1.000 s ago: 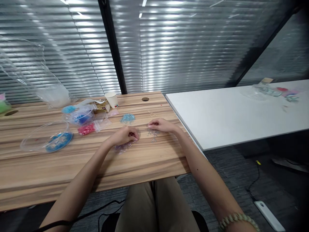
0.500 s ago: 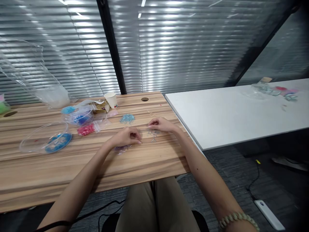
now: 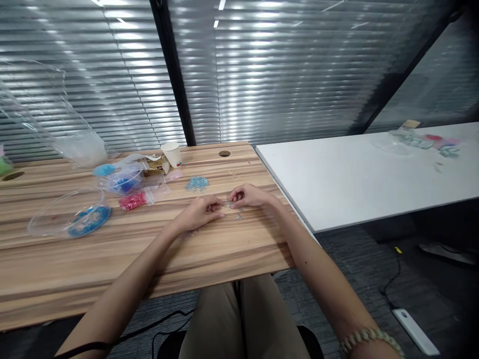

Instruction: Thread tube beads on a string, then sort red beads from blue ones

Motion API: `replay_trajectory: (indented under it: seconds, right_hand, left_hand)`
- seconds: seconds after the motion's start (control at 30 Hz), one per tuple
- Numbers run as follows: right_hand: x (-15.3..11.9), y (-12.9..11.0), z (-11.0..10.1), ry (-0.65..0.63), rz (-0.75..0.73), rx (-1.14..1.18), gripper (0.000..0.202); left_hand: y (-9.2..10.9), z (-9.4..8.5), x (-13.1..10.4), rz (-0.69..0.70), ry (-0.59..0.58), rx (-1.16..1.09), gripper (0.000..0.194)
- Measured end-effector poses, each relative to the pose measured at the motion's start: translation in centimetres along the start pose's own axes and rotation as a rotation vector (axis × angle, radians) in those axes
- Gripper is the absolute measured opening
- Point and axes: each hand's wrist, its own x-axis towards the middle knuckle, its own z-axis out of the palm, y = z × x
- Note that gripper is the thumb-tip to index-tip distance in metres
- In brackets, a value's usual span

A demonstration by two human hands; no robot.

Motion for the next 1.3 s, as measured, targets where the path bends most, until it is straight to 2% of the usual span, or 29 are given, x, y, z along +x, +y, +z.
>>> replay_trajectory:
  seconds: [0.17, 0.3, 0.73, 1.07, 1.3]
  right_hand:
    - [-0.3, -0.2, -0.5, 0.047, -0.019, -0.008, 0.025]
    - [-0.5, 0.0, -1.1, -0.005, 0.003, 0.042, 0.028]
    - [-0.1, 0.1, -0.3, -0.005, 0.003, -0.008, 0.027]
    - [0.0, -0.5, 0.6, 0.124, 0.006, -0.067, 0.024]
    - [-0.4, -0.4, -0.6, -0.033, 0.021, -0.009, 0.035]
  left_hand:
    - [0.6, 1.0, 0.1, 0.080, -0.004, 0.043, 0.017]
    - [0.7, 1.0, 0.1, 0.137, -0.036, 0.065, 0.017]
    - [0.0, 1.4, 0.1, 0.097, -0.023, 0.097, 0.023]
    - [0.2, 1.4, 0.1, 0.088, 0.012, 0.128, 0.027]
    - [-0.3, 1.1, 0.1, 0.070, 0.003, 0.116, 0.026]
